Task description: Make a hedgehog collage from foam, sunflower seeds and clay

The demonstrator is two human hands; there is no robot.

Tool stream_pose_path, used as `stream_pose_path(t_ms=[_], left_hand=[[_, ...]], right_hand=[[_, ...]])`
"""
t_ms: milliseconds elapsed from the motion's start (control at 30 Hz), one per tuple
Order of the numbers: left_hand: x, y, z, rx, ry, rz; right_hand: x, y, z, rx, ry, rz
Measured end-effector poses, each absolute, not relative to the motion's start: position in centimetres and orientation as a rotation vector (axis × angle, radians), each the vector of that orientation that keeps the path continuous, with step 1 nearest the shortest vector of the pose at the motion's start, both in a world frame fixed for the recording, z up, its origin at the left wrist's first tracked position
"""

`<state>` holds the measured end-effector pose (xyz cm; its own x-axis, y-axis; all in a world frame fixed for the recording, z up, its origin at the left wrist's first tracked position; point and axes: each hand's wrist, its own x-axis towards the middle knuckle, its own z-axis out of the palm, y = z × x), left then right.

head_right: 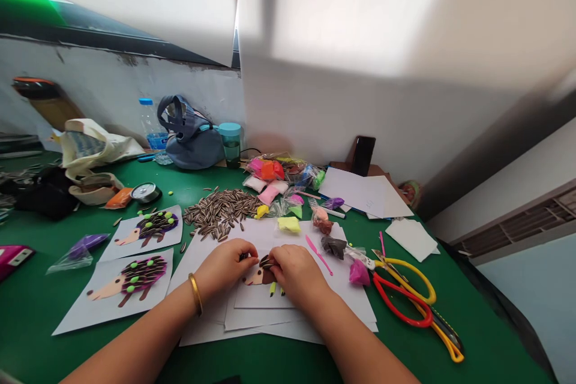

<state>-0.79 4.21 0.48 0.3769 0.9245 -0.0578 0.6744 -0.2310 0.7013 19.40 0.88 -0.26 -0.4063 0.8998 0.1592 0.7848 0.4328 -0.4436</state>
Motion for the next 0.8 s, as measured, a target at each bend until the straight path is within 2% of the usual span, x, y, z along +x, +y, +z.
stream_pose_path(t_ms=[200, 800], left_hand=[[-0.57, 3.91, 0.52, 2.172, 1.412, 0.354], [-0.08, 3.50, 0.14, 2.306, 1.427, 0.273]], right_hand=[[19.56, 1.25, -0.97, -1.303, -2.345, 0.386], [19.46, 1.05, -0.79, -1.383, -2.333, 0.391]])
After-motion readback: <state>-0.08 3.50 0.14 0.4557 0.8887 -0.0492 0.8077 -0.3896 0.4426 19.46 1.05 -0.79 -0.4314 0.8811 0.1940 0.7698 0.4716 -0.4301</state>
